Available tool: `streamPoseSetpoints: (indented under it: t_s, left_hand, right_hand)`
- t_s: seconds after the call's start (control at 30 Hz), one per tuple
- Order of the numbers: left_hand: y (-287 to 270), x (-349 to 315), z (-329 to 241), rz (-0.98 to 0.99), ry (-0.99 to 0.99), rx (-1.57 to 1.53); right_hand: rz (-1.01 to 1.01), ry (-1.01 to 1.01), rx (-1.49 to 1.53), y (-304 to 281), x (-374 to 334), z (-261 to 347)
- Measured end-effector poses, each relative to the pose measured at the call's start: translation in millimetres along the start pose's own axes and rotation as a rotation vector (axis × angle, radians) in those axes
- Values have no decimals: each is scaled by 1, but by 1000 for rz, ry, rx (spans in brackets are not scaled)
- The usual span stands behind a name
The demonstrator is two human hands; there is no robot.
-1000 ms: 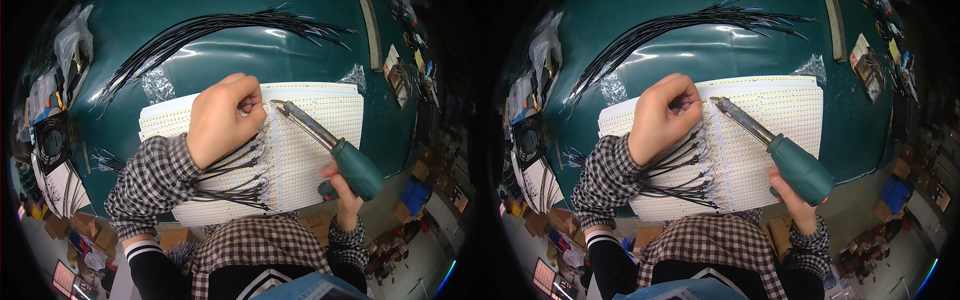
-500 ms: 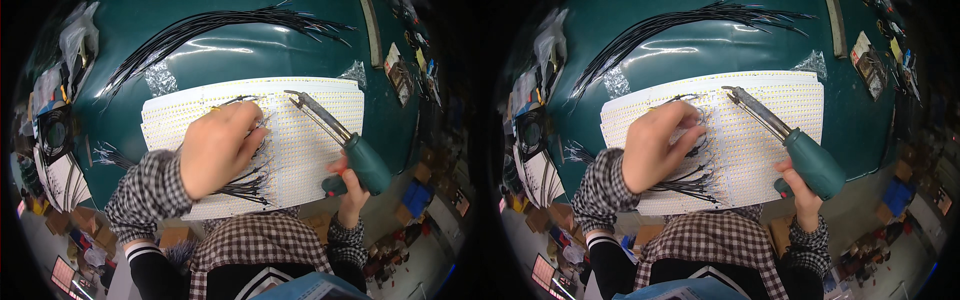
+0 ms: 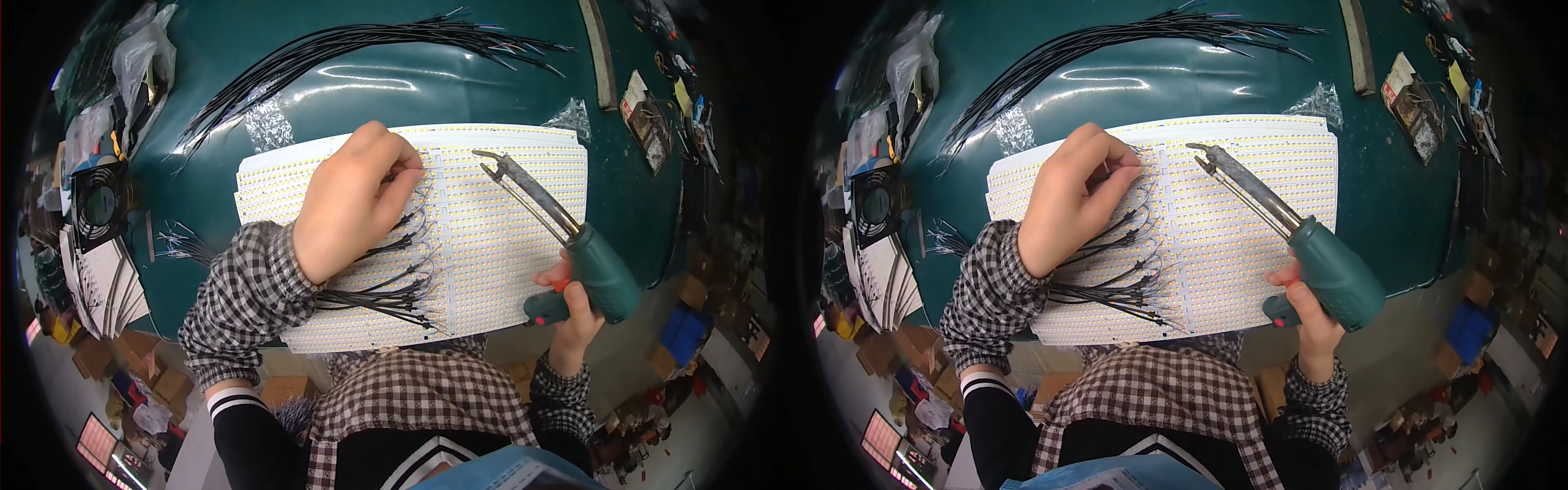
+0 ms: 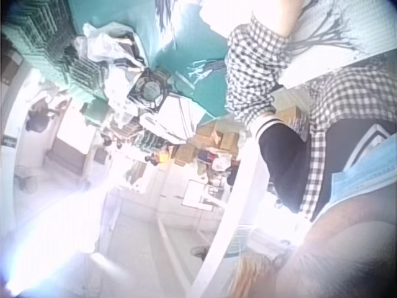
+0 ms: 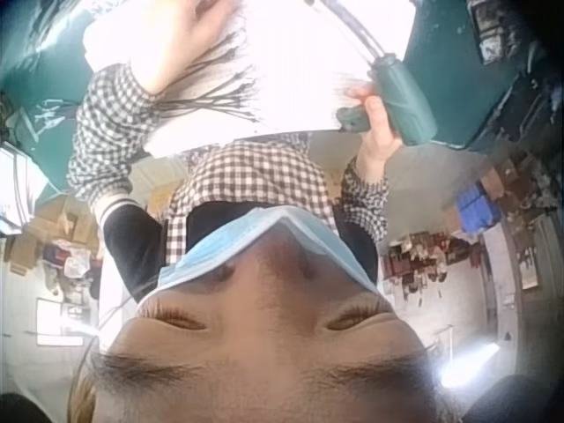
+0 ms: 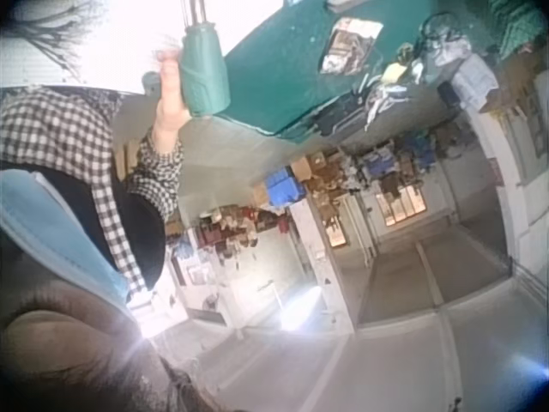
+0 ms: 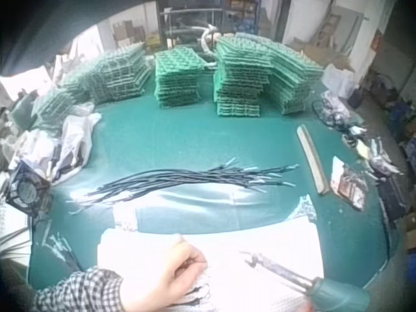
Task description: The person uses a soldering iron to attach black wires to a large white LED panel. They hold the wires with one hand and apply the soldering iron with the other, working methodically across the panel's surface. The person occasionally adjusts the position of the wires and the panel during the process.
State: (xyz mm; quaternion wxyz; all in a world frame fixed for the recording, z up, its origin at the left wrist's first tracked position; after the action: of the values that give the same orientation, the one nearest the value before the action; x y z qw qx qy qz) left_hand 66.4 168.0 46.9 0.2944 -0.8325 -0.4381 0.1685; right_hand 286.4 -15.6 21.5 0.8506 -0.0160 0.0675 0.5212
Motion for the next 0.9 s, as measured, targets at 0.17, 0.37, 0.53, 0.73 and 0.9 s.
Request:
streamPoseSetpoints:
  t_s: [0.17,0.37,0.53,0.73,0.9]
  left_hand:
    - [7,6,21,4,-58,-168]
    - [8,6,28,39,-133,-250]
    - [11,6,34,25,-225,-303]
    - [12,3,25,-37,-41,-187]
    - [12,0,10,-98,29,13]
  right_hand:
    - [13,6,-25,3,0,2]
    - [-26,22,-33,1,0,0]
    - [-35,44,-28,1,0,0]
    - [-37,61,-27,3,-3,-1]
    - [-31,59,-21,2,-5,-3]
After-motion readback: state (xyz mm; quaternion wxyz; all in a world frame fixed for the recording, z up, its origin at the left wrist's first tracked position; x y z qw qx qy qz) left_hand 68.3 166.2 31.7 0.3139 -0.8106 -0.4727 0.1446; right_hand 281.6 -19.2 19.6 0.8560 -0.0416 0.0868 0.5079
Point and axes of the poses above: each hand's wrist, its own x-axis towards the middle knuckle, its own y-axis out of the palm, z = x × y, the point moved 9 cm from there along x, towards the middle knuckle, and after that the axes turned 1 degree about -y, right-handed, at the moved point
